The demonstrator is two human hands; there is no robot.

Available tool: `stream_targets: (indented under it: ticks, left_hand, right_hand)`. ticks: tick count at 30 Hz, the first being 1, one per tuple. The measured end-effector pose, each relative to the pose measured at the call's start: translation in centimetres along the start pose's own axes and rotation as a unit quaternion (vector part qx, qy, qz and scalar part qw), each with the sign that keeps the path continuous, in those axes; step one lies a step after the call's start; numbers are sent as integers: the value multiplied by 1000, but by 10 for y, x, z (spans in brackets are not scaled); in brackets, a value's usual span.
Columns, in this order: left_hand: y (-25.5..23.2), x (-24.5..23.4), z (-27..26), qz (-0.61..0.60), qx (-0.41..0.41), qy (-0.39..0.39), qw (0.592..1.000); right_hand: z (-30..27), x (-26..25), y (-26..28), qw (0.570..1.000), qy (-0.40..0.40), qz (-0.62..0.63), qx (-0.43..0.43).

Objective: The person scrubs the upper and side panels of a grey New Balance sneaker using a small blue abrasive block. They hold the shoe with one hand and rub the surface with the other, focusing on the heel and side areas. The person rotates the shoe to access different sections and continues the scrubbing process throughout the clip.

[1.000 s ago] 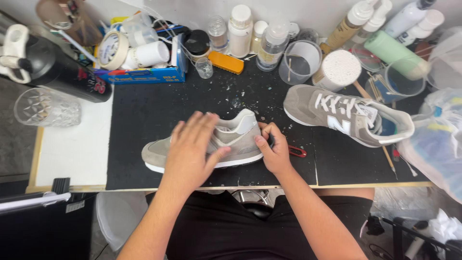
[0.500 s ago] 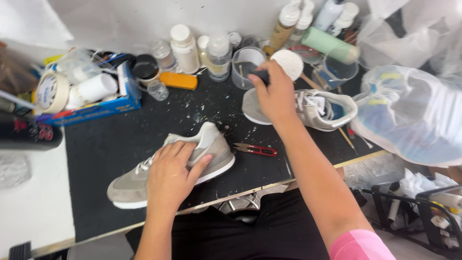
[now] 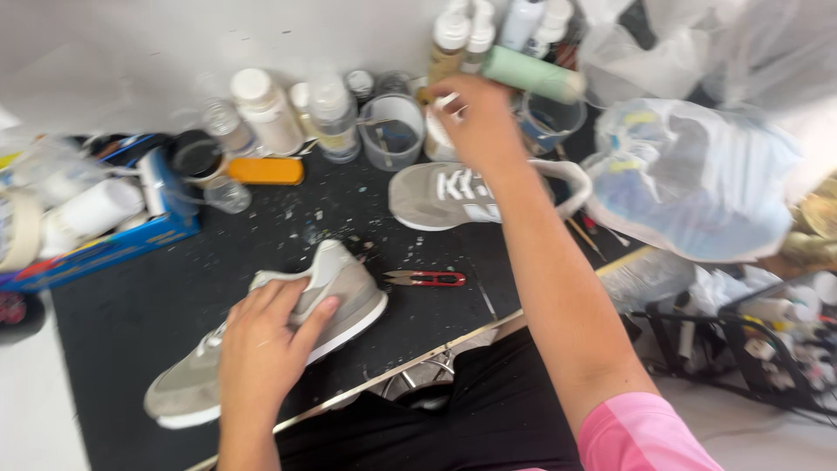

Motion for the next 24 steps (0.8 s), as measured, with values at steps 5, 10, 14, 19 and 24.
stream_targets:
  ticks: [5, 10, 14, 19, 24]
  left_hand:
    - [4, 4, -1, 12, -11, 7, 1000]
    - [11, 11, 3, 34, -21, 28, 999]
    - [9, 9, 2, 24, -21, 22, 999]
    - [6, 6, 4, 22, -44, 32, 998]
    - [7, 6, 9, 14, -60, 43, 997]
  right_hand:
    - [-10, -97, -103, 977, -62, -159, 128]
    - [-8, -77, -204, 930, 105, -270, 228]
    - [5, -43, -220, 876, 255, -392, 117]
    - [2, -57, -200, 892, 202, -318, 249]
    - [2, -67, -183, 903, 160, -315, 245]
Point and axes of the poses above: each hand's wrist, its own z-axis towards the middle knuckle, its own x-axis out of the palm, y = z × x, the point moved 6 cm from there along z, towards the middle knuckle, and after that the axes turned 4 degrees about y, right-handed, at the moved point
